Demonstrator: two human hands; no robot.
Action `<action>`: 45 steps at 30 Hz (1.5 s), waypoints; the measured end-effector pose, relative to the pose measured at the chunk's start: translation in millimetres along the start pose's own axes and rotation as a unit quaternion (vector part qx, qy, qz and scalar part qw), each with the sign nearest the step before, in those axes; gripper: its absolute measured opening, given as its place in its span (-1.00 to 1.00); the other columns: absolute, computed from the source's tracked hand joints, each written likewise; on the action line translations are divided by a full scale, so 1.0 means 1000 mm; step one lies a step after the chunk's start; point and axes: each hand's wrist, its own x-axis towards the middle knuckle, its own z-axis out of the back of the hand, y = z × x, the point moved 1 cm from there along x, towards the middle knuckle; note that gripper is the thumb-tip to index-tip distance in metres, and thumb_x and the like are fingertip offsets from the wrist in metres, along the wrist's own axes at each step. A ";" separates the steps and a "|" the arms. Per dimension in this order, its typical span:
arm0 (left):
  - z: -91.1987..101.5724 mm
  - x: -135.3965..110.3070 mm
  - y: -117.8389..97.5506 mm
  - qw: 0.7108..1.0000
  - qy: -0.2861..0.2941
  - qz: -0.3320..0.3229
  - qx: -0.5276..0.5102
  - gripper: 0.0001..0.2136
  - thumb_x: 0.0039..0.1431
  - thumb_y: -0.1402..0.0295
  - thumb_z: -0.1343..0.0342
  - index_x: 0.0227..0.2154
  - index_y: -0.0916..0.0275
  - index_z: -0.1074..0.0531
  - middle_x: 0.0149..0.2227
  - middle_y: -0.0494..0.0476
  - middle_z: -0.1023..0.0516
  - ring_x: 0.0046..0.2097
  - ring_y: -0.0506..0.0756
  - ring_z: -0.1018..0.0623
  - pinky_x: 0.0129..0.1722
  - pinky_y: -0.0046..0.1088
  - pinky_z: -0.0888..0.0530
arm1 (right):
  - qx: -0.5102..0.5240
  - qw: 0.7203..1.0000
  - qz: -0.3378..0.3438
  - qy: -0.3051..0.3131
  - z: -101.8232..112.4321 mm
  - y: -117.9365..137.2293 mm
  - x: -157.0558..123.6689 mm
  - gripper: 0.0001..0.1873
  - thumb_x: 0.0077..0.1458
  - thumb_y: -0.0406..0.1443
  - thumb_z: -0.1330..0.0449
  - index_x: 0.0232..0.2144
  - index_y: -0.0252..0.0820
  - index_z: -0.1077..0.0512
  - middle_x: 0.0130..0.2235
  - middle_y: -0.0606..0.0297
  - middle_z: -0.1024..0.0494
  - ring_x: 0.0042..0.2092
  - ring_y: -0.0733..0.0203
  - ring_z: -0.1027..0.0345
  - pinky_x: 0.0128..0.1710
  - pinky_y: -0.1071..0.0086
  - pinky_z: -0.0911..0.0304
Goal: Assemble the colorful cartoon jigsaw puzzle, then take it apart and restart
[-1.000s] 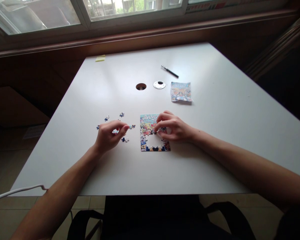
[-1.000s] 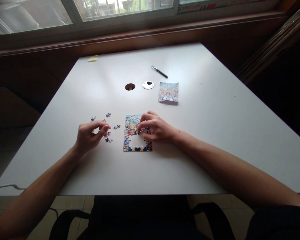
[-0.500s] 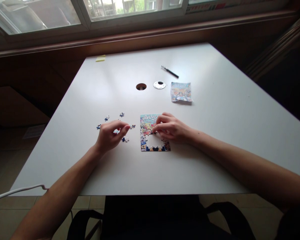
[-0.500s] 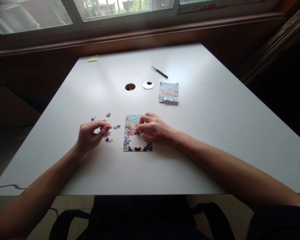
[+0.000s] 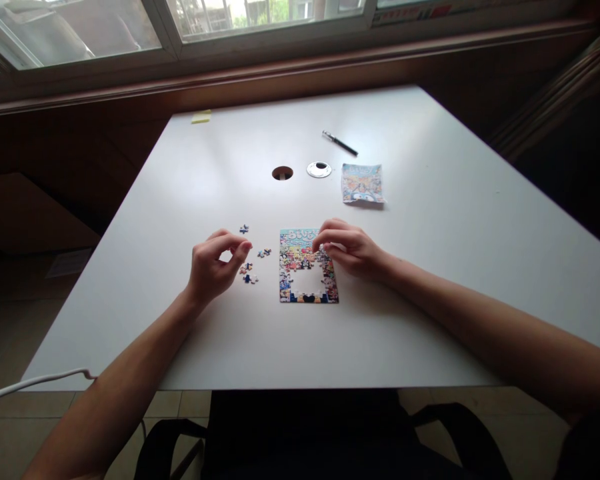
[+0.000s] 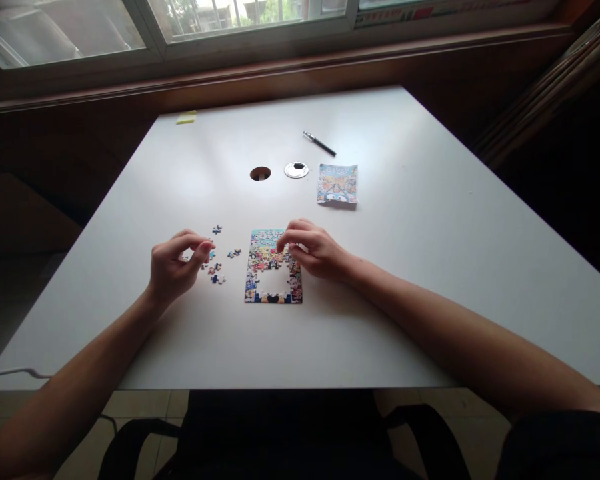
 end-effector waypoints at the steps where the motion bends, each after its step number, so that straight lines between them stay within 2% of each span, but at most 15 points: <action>1: 0.001 0.000 0.000 1.000 -0.014 0.005 0.005 -0.84 0.28 0.35 -0.19 -0.42 0.23 -0.55 -0.51 0.05 -0.51 -0.43 0.03 -0.48 -0.35 -0.41 -0.46 | -0.008 1.000 0.007 0.011 -0.001 0.000 0.000 -0.70 0.16 -0.51 -0.04 -0.27 -0.12 -0.52 -0.29 0.26 -0.41 -0.23 0.19 -0.26 -0.17 0.25 -0.23; 5: 0.003 0.002 0.000 0.997 -0.059 0.035 0.024 -0.80 0.31 0.30 -0.16 -0.44 0.21 -0.52 -0.49 0.05 -0.49 -0.40 0.04 -0.48 -0.33 -0.39 -0.45 | -0.065 0.995 0.036 0.070 -0.005 -0.002 -0.001 -0.71 0.15 -0.51 -0.07 -0.33 -0.11 -0.53 -0.28 0.23 -0.39 -0.21 0.16 -0.21 -0.14 0.23 -0.22; 13: 0.004 0.003 0.001 0.994 -0.084 0.062 0.028 -0.77 0.31 0.29 -0.14 -0.46 0.22 -0.50 -0.50 0.05 -0.48 -0.38 0.04 -0.50 -0.29 -0.39 -0.47 | -0.041 0.996 0.032 0.069 -0.004 0.002 -0.001 -0.66 0.14 -0.54 -0.02 -0.21 -0.09 -0.47 -0.24 0.22 -0.38 -0.17 0.15 -0.22 -0.11 0.21 -0.22; 15: 0.004 0.003 0.002 0.994 -0.083 0.066 0.032 -0.78 0.31 0.30 -0.14 -0.46 0.21 -0.50 -0.50 0.05 -0.48 -0.38 0.05 -0.50 -0.28 -0.39 -0.47 | -0.027 0.998 0.007 0.053 -0.003 0.001 -0.001 -0.70 0.14 -0.52 -0.03 -0.23 -0.11 -0.45 -0.26 0.23 -0.39 -0.19 0.15 -0.23 -0.13 0.23 -0.21; 18: 0.005 0.003 0.003 0.994 -0.080 0.065 0.034 -0.78 0.31 0.30 -0.14 -0.46 0.22 -0.50 -0.50 0.05 -0.47 -0.38 0.05 -0.49 -0.29 -0.39 -0.45 | 0.019 0.997 -0.070 -0.004 -0.002 -0.002 0.000 -0.80 0.11 -0.48 -0.04 -0.29 -0.15 -0.38 -0.34 0.30 -0.36 -0.29 0.21 -0.20 -0.24 0.29 -0.16; 21: 0.004 0.002 0.004 0.994 -0.078 0.063 0.036 -0.77 0.31 0.29 -0.14 -0.47 0.21 -0.50 -0.50 0.05 -0.47 -0.38 0.05 -0.49 -0.30 -0.39 -0.45 | 0.084 0.984 -0.147 -0.048 -0.001 -0.007 0.000 -0.87 0.06 -0.44 -0.04 -0.35 -0.15 -0.33 -0.42 0.36 -0.30 -0.38 0.25 -0.14 -0.34 0.32 -0.10; 23: 0.004 0.002 0.004 0.994 -0.078 0.066 0.039 -0.77 0.31 0.28 -0.14 -0.47 0.21 -0.50 -0.50 0.04 -0.48 -0.38 0.05 -0.49 -0.29 -0.39 -0.45 | 0.108 0.977 -0.172 -0.062 0.000 -0.008 0.001 -0.90 0.02 -0.41 -0.04 -0.38 -0.15 -0.31 -0.44 0.38 -0.28 -0.38 0.26 -0.13 -0.35 0.32 -0.09; 29: 0.004 0.001 0.006 0.994 -0.073 0.067 0.038 -0.79 0.30 0.29 -0.15 -0.46 0.21 -0.51 -0.48 0.05 -0.49 -0.38 0.05 -0.49 -0.28 -0.37 -0.45 | 0.122 0.971 -0.192 -0.076 0.002 -0.010 0.001 -0.89 -0.03 -0.39 -0.05 -0.38 -0.16 -0.32 -0.42 0.36 -0.30 -0.36 0.26 -0.15 -0.31 0.30 -0.09; 45: 0.005 0.003 0.002 0.994 -0.070 0.069 0.038 -0.78 0.30 0.29 -0.15 -0.47 0.21 -0.50 -0.49 0.05 -0.49 -0.38 0.06 -0.49 -0.30 -0.37 -0.45 | 0.123 0.971 -0.192 -0.072 0.002 -0.009 0.001 -0.89 -0.03 -0.40 -0.06 -0.38 -0.16 -0.32 -0.41 0.36 -0.31 -0.35 0.25 -0.16 -0.31 0.30 -0.10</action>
